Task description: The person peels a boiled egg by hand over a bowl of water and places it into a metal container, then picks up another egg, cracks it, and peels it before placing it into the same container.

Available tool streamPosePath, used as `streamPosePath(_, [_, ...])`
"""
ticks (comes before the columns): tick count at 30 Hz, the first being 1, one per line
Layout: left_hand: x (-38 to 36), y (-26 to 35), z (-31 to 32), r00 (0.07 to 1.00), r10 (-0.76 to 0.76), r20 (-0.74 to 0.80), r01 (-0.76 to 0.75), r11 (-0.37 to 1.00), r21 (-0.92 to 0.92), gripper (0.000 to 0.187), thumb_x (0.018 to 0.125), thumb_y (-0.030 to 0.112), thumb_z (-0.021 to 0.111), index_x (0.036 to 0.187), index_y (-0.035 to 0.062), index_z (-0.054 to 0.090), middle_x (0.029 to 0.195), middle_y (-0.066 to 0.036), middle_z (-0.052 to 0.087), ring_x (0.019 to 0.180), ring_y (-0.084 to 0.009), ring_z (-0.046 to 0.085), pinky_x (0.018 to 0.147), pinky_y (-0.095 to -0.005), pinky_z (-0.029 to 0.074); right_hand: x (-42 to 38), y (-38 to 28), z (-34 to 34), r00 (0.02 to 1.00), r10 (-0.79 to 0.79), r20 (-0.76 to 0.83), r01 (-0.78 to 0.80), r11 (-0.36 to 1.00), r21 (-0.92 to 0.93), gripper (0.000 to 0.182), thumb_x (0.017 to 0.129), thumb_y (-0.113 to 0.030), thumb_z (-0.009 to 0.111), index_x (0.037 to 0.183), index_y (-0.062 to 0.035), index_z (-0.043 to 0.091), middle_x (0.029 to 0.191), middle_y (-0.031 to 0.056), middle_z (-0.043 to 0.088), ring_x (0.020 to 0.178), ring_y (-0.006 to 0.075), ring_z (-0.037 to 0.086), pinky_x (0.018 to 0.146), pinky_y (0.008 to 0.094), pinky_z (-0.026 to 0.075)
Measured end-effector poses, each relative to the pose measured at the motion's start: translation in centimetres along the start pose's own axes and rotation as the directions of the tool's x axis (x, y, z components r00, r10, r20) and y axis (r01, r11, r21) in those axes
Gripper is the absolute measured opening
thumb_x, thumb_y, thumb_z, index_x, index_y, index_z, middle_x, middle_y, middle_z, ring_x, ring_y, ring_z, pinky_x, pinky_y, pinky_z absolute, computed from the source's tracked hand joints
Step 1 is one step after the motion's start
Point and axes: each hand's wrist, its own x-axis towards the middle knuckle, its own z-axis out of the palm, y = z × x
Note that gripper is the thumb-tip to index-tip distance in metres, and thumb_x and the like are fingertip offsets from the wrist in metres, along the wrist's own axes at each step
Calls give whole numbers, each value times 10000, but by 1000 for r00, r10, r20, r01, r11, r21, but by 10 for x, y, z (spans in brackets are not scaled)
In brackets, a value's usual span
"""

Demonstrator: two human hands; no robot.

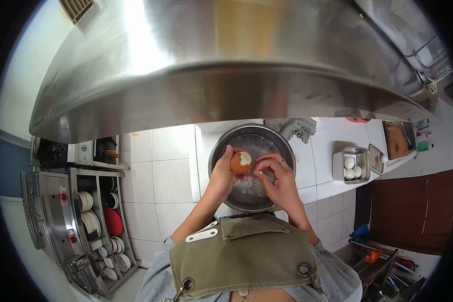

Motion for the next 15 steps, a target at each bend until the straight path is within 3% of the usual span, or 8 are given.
streamPosePath(3, [1, 4, 0, 996, -80, -48, 73, 990, -118, 547, 1023, 536, 287, 1076, 53, 538, 893, -74, 626, 611, -130, 523, 541, -232, 399, 0, 5, -5, 999, -35, 12, 36, 998, -45, 182, 802, 84, 618, 962, 0, 601, 1106, 140, 558, 899, 244, 649, 779, 314, 550])
streamPosePath(6, [1, 8, -5, 997, -74, 13, 75, 992, -97, 552, 1017, 546, 303, 1079, 49, 534, 907, -63, 621, 624, -126, 519, 539, -232, 398, 1, 2, -9, 998, -65, 12, 66, 985, -158, 274, 793, 78, 619, 1050, -18, 606, 1125, 139, 553, 927, 249, 641, 798, 322, 547])
streamPosePath(10, [-2, 5, -2, 992, -99, 78, 105, 992, -74, 543, 1020, 539, 308, 1068, 49, 538, 894, -46, 604, 677, -117, 527, 572, -222, 408, 1, -8, 0, 995, -99, -25, 97, 991, -92, 384, 794, 57, 617, 1161, -55, 604, 1145, 145, 548, 973, 273, 626, 825, 340, 537])
streamPosePath(12, [-1, 1, 3, 984, -166, 68, 172, 980, -102, 453, 1022, 499, 355, 1124, 95, 533, 961, -51, 621, 757, -118, 582, 674, -224, 484, 3, -9, 6, 984, -174, -39, 165, 973, -161, 432, 804, 29, 625, 1220, -82, 601, 1155, 153, 545, 1004, 301, 612, 842, 352, 526])
streamPosePath(15, [-2, -1, 0, 988, -139, 74, 145, 986, -84, 380, 1031, 430, 398, 1153, 91, 519, 992, -45, 609, 804, -122, 591, 725, -231, 490, 0, -1, 11, 980, -192, -59, 175, 959, -224, 429, 813, 12, 632, 1229, -87, 601, 1156, 159, 543, 1007, 318, 606, 850, 357, 518])
